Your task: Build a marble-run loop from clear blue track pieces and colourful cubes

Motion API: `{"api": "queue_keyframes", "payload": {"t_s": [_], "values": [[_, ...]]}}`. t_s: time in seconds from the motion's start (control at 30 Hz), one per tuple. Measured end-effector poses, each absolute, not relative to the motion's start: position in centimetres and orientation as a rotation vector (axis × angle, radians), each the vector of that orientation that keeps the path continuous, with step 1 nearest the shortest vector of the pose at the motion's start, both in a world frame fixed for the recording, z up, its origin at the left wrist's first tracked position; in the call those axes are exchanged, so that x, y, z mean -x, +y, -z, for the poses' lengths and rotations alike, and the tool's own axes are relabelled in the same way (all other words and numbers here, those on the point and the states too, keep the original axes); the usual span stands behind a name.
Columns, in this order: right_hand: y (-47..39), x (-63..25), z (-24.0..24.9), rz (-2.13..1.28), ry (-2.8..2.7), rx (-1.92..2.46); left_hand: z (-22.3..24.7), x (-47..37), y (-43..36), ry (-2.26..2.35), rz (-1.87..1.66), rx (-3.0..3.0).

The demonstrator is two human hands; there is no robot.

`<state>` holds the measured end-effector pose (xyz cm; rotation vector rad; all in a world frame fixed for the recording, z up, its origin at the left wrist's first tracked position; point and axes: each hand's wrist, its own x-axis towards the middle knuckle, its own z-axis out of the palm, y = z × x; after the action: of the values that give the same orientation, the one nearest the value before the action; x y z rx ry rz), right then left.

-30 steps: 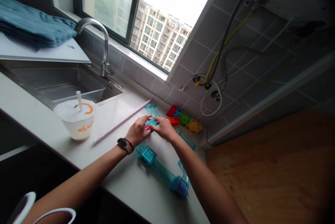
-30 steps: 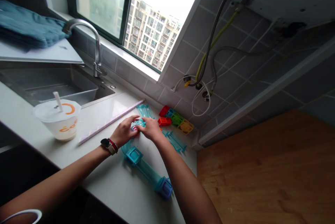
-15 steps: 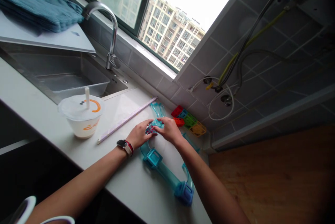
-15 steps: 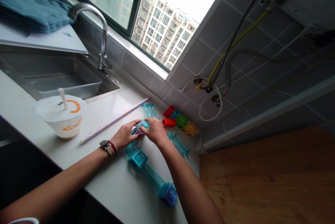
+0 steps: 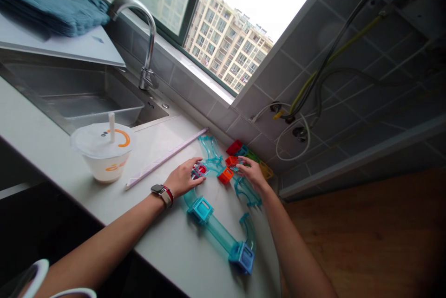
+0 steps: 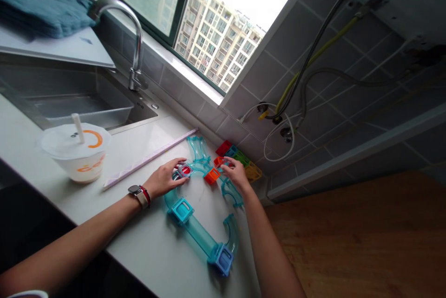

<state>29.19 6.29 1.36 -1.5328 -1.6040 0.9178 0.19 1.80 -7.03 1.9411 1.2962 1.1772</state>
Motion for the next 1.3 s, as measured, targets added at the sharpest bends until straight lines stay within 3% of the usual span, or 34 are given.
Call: {"api": "queue_keyframes", "payload": {"t_s": [0.6,1.0,1.3], "values": [[3.8,-29.1,5.1,-0.77,-1.697,1.366,6.7,0.0,2.0,1.289,-1.151,-1.927],[3.8,-29.3,4.4,-0.692,-1.819,1.451,6.9,0.0,1.9,1.281,-1.182,-1.915],[4.0,-37.5,2.3,-0.291,-1.453,1.604,7.1,0.2,2.2,1.294,-1.154,-1.914]]}}
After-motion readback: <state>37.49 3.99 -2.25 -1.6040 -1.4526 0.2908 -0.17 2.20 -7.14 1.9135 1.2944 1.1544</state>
